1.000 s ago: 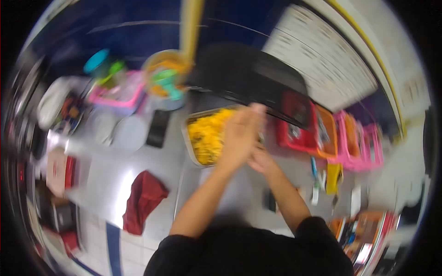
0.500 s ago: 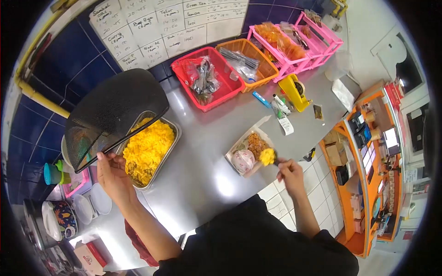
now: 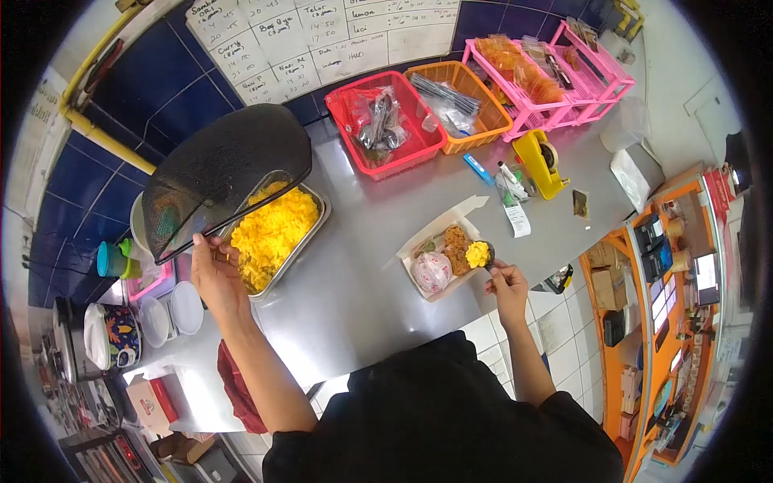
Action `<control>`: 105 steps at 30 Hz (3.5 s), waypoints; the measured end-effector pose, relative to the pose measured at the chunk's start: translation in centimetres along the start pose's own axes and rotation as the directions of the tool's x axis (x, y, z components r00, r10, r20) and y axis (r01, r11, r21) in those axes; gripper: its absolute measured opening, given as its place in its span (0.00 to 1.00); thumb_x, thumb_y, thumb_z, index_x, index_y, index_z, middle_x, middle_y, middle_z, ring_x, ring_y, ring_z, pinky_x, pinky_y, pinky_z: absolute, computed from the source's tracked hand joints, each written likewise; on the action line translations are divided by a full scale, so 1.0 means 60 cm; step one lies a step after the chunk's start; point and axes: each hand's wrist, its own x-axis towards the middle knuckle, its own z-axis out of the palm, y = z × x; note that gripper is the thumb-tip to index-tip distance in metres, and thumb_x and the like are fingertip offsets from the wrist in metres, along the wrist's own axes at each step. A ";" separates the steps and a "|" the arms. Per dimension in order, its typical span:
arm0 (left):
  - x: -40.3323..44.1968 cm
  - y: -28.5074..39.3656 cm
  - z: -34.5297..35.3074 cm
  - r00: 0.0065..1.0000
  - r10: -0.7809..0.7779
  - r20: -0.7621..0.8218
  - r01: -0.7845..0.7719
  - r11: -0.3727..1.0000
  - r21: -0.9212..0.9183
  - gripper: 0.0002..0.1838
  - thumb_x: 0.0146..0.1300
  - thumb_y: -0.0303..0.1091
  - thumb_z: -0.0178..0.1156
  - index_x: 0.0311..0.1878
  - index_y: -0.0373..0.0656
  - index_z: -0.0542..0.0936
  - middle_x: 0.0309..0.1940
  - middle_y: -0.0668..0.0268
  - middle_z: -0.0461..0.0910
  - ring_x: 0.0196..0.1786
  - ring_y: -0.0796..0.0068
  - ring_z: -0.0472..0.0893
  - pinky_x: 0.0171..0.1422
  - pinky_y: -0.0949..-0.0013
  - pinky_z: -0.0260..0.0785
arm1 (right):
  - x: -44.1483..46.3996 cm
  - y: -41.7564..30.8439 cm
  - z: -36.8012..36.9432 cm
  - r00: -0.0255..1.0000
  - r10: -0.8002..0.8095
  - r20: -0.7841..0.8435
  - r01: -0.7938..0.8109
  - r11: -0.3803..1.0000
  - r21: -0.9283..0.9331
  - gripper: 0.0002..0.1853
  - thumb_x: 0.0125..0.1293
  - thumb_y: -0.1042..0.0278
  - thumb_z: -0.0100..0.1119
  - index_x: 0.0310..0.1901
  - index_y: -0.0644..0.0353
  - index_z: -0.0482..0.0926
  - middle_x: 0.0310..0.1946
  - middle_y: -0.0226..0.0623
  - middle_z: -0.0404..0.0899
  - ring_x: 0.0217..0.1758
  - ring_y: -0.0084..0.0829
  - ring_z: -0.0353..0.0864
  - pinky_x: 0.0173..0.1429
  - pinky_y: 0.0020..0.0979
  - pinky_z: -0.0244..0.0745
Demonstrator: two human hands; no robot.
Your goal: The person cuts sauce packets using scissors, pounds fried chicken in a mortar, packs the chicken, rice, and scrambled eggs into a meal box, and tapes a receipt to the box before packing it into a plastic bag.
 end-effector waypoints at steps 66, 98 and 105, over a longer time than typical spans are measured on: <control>0.062 0.002 -0.077 0.998 -0.062 -0.001 0.060 0.957 0.284 0.18 0.65 0.49 0.70 0.35 0.42 0.82 0.25 0.71 0.78 0.30 0.81 0.78 0.31 0.74 0.69 | 0.037 0.105 0.715 0.528 0.518 0.673 -0.195 0.845 -0.498 0.03 0.69 0.69 0.64 0.42 0.51 0.80 0.32 0.21 0.78 0.24 0.13 0.70 0.25 0.16 0.65; 0.007 0.023 -0.076 0.985 -0.174 0.021 0.172 0.983 0.061 0.09 0.72 0.39 0.64 0.42 0.44 0.78 0.35 0.73 0.79 0.35 0.83 0.75 0.43 0.75 0.67 | -0.029 -0.025 0.006 0.703 -0.413 0.579 0.636 0.001 -0.771 0.09 0.63 0.71 0.64 0.40 0.62 0.74 0.61 0.47 0.79 0.36 0.41 0.87 0.34 0.36 0.83; -0.001 0.025 -0.066 0.984 -0.178 0.003 0.178 0.983 0.044 0.09 0.72 0.39 0.64 0.42 0.45 0.78 0.35 0.74 0.79 0.36 0.83 0.75 0.44 0.76 0.68 | -0.025 -0.059 -0.003 0.729 -0.398 0.557 0.651 0.153 -0.743 0.06 0.66 0.74 0.62 0.38 0.65 0.74 0.59 0.52 0.80 0.34 0.39 0.87 0.37 0.35 0.81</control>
